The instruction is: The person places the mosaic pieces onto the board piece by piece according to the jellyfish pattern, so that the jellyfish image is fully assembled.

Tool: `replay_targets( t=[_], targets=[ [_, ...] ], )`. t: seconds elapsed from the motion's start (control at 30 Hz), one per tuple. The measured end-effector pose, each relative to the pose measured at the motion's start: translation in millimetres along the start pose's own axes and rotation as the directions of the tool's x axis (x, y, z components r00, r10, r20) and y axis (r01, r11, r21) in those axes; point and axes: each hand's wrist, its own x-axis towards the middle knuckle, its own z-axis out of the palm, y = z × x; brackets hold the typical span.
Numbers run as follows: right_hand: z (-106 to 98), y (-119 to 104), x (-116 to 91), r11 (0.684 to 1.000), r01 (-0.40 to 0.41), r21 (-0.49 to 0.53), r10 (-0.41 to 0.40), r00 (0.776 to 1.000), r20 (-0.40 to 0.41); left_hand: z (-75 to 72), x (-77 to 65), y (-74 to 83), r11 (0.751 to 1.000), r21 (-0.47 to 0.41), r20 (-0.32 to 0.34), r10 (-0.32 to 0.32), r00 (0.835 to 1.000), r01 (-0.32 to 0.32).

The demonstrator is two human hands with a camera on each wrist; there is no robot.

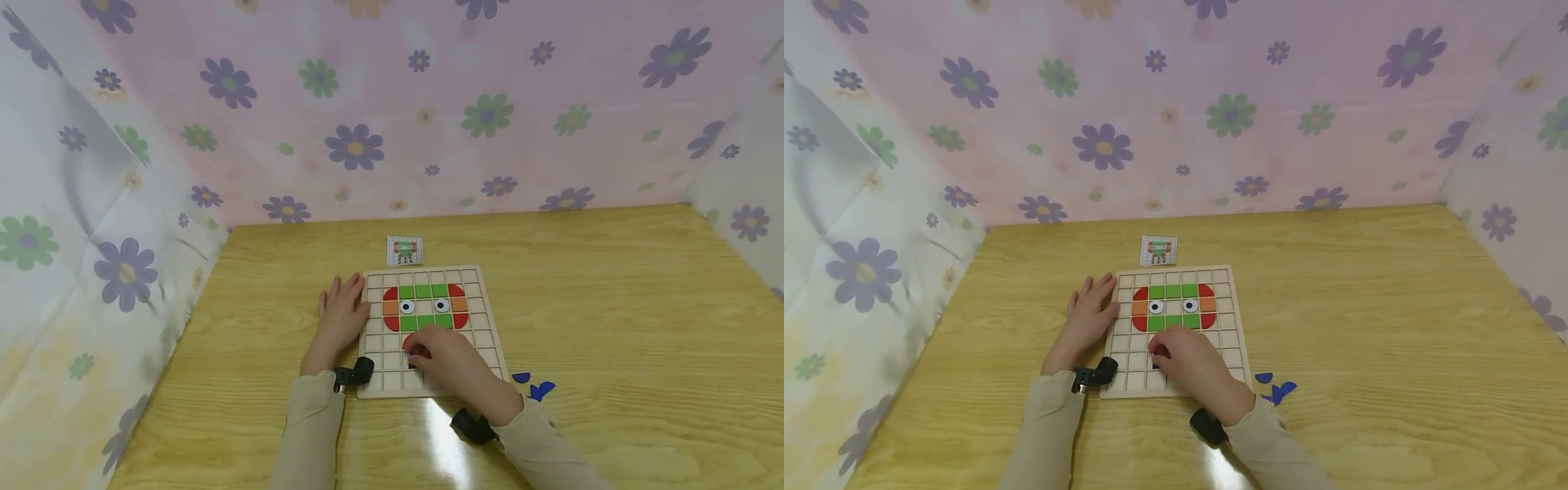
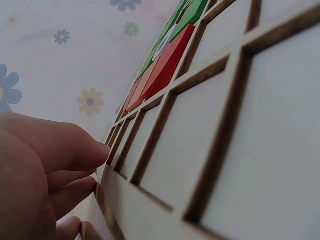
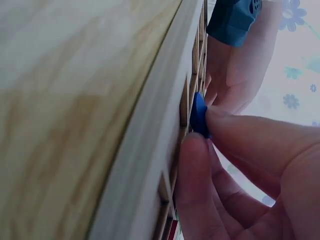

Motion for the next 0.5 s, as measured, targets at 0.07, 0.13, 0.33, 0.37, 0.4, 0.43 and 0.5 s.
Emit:
replay_targets(
  t=[0.07, 0.13, 0.33, 0.37, 0.4, 0.43, 0.5],
  targets=[
    [2, -2, -1, 1.0, -0.006, -0.014, 0.005, 1.0, -0.01, 0.6, -1.5, -0.9, 1.0, -0.008, -0.004, -0.001, 1.0, 0.001],
    [2, -5, -2, 1.0, -0.008, -0.022, 0.007, 1.0, -0.028, 0.9, -2.2, -1.5, 1.0, -0.009, -0.012, 0.003, 1.0, -0.003],
    [3, -10, -5, 0.996, 0.015, -0.087, -0.022, 0.996, -0.086, 1.4, -1.9, -2.0, 1.0, -0.008, -0.014, 0.012, 1.0, -0.013],
    [4, -10, -6, 0.995, 0.015, -0.098, -0.025, 0.995, -0.094, 1.5, -1.6, -1.9, 1.0, -0.01, -0.012, 0.011, 1.0, -0.011],
    [4, -11, -6, 0.994, 0.012, -0.104, -0.023, 0.995, -0.101, 1.5, -1.4, -1.8, 1.0, -0.009, -0.012, 0.012, 1.0, -0.012],
    [4, -11, -6, 0.994, 0.007, -0.11, -0.019, 0.994, -0.106, 1.6, -1.0, -1.7, 1.0, -0.007, -0.01, 0.009, 1.0, -0.009],
    [4, -12, -7, 0.993, 0.006, -0.114, -0.018, 0.994, -0.108, 1.7, -0.7, -1.7, 1.0, -0.004, -0.01, 0.009, 1.0, -0.009]
  ],
)
